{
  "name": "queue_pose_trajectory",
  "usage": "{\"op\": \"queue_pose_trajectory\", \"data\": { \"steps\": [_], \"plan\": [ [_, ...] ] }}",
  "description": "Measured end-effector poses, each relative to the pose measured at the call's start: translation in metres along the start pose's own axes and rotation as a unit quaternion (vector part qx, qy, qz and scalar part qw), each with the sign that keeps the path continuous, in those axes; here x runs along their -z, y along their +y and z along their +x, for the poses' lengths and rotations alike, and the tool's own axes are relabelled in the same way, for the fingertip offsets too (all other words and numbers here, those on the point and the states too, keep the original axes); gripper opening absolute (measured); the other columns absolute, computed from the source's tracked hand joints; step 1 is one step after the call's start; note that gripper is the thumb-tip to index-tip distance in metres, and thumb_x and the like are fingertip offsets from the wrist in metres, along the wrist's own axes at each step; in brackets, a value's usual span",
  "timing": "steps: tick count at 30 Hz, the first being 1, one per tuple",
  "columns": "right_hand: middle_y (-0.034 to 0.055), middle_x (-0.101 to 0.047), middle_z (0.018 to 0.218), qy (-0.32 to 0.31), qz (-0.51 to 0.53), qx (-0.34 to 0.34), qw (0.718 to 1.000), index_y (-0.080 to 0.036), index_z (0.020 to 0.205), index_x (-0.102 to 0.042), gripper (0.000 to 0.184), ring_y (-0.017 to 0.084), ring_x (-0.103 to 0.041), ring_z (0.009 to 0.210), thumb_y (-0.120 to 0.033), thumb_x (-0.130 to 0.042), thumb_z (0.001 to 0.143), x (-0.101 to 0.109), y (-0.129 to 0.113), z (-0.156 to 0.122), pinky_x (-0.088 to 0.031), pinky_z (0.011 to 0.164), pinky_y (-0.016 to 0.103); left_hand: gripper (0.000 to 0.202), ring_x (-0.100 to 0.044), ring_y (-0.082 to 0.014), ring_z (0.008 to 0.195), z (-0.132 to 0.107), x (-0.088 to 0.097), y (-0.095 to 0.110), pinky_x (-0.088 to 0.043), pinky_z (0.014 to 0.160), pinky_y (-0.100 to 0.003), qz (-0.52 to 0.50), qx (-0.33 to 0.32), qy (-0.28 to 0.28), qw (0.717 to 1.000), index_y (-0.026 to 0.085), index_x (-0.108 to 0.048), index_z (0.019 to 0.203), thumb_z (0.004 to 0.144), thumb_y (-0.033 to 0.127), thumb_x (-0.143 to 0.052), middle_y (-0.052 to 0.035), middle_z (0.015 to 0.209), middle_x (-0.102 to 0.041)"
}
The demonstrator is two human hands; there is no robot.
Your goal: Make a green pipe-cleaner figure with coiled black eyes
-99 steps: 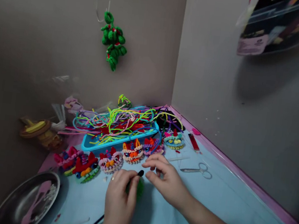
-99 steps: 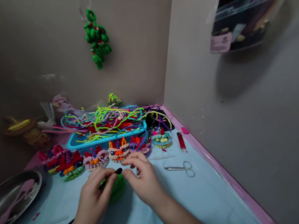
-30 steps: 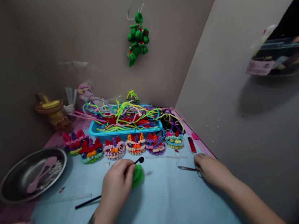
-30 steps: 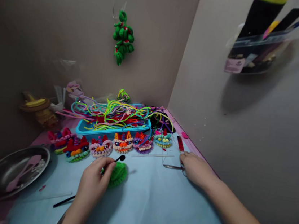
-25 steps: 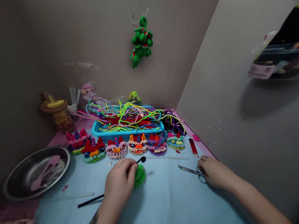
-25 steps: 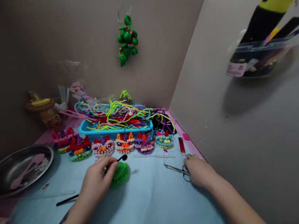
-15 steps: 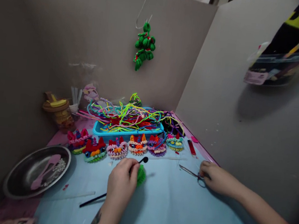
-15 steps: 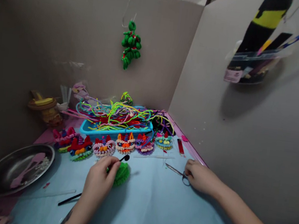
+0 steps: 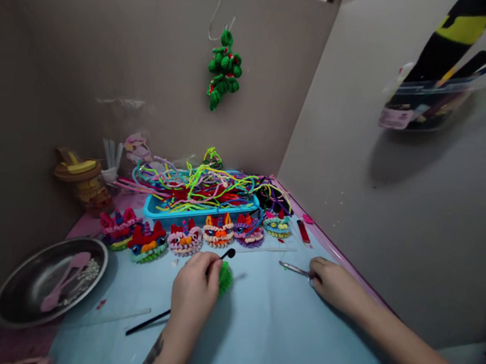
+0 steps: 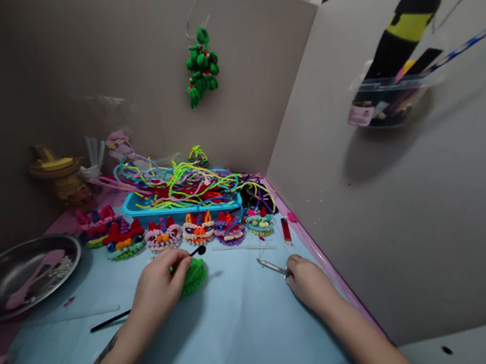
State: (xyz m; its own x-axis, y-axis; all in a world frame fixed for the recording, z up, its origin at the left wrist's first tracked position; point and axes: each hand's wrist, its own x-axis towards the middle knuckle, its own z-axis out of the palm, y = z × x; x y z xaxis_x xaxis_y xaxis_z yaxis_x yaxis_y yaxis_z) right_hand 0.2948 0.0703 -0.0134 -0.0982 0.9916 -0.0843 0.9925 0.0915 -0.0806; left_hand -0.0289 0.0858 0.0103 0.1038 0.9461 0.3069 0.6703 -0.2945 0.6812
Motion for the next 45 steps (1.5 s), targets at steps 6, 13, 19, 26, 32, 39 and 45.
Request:
{"op": "queue_pose_trajectory", "data": {
  "steps": [6, 13, 19, 26, 32, 39, 45],
  "plan": [
    [0.0096, -0.060, 0.086, 0.102, 0.092, -0.015, 0.990, -0.017, 0.072, -0.059, 0.017, 0.022, -0.058, 0.080, -0.017, -0.042, 0.076, -0.012, 0.008, -0.017, -0.041, 0.078, 0.033, 0.018, -0.058, -0.0181, 0.075, -0.001, 0.000, 0.001, -0.041, 0.067, -0.029, -0.012, 0.002, 0.008, 1.000, 0.020, -0.060, 0.077, 0.087, 0.024, -0.045, -0.0029, 0.078, -0.063],
    [-0.0046, -0.039, 0.051, -0.088, 0.519, -0.058, 0.848, -0.020, 0.061, -0.043, 0.027, 0.009, -0.034, 0.046, -0.044, -0.053, 0.069, 0.012, -0.059, -0.035, -0.029, 0.044, 0.022, 0.017, -0.058, -0.0179, 0.074, -0.003, -0.002, 0.003, -0.041, 0.067, -0.028, -0.007, -0.038, 0.018, 0.999, 0.019, -0.059, 0.078, 0.088, 0.024, -0.046, -0.0032, 0.077, -0.062],
    [-0.0082, -0.042, 0.050, -0.356, 0.632, 0.048, 0.687, -0.016, 0.084, -0.049, 0.041, 0.004, -0.025, 0.036, -0.052, -0.058, 0.066, 0.015, -0.131, -0.038, -0.019, 0.031, 0.016, 0.015, -0.057, -0.0190, 0.075, -0.006, -0.004, 0.004, -0.041, 0.067, -0.030, 0.039, -0.092, 0.029, 0.995, 0.019, -0.060, 0.083, 0.088, 0.022, -0.046, -0.0038, 0.077, -0.062],
    [-0.0077, -0.040, 0.044, -0.355, 0.571, 0.028, 0.740, -0.015, 0.071, -0.053, 0.018, 0.005, -0.029, 0.035, -0.032, -0.050, 0.069, 0.025, -0.144, -0.018, -0.022, 0.033, 0.015, 0.016, -0.055, -0.0189, 0.073, -0.006, -0.003, 0.006, -0.038, 0.067, -0.030, 0.103, -0.149, 0.025, 0.983, 0.020, -0.062, 0.083, 0.088, 0.020, -0.047, -0.0031, 0.072, -0.060],
    [-0.0083, -0.039, 0.042, -0.340, 0.569, 0.026, 0.748, -0.014, 0.072, -0.055, 0.018, 0.005, -0.028, 0.035, -0.032, -0.053, 0.072, 0.022, -0.138, -0.011, -0.022, 0.035, 0.017, 0.017, -0.054, -0.0193, 0.072, -0.006, -0.003, 0.009, -0.035, 0.068, -0.032, 0.140, -0.175, 0.019, 0.974, 0.020, -0.064, 0.080, 0.088, 0.020, -0.049, -0.0027, 0.069, -0.059],
    [-0.0081, -0.039, 0.044, -0.333, 0.575, 0.005, 0.748, -0.014, 0.072, -0.055, 0.027, 0.004, -0.029, 0.035, -0.041, -0.057, 0.072, 0.018, -0.136, -0.009, -0.020, 0.033, 0.018, 0.018, -0.053, -0.0190, 0.072, -0.005, -0.002, 0.010, -0.031, 0.066, -0.032, 0.170, -0.191, 0.014, 0.967, 0.020, -0.065, 0.079, 0.088, 0.019, -0.050, -0.0027, 0.068, -0.059],
    [-0.0077, -0.041, 0.049, -0.311, 0.647, -0.036, 0.695, -0.016, 0.064, -0.049, 0.030, 0.003, -0.023, 0.037, -0.042, -0.065, 0.064, 0.008, -0.137, -0.011, -0.013, 0.032, 0.016, 0.019, -0.053, -0.0186, 0.072, -0.004, -0.002, 0.010, -0.030, 0.068, -0.032, 0.172, -0.193, 0.015, 0.966, 0.021, -0.065, 0.080, 0.089, 0.019, -0.049, -0.0019, 0.068, -0.059]
  ]
}}
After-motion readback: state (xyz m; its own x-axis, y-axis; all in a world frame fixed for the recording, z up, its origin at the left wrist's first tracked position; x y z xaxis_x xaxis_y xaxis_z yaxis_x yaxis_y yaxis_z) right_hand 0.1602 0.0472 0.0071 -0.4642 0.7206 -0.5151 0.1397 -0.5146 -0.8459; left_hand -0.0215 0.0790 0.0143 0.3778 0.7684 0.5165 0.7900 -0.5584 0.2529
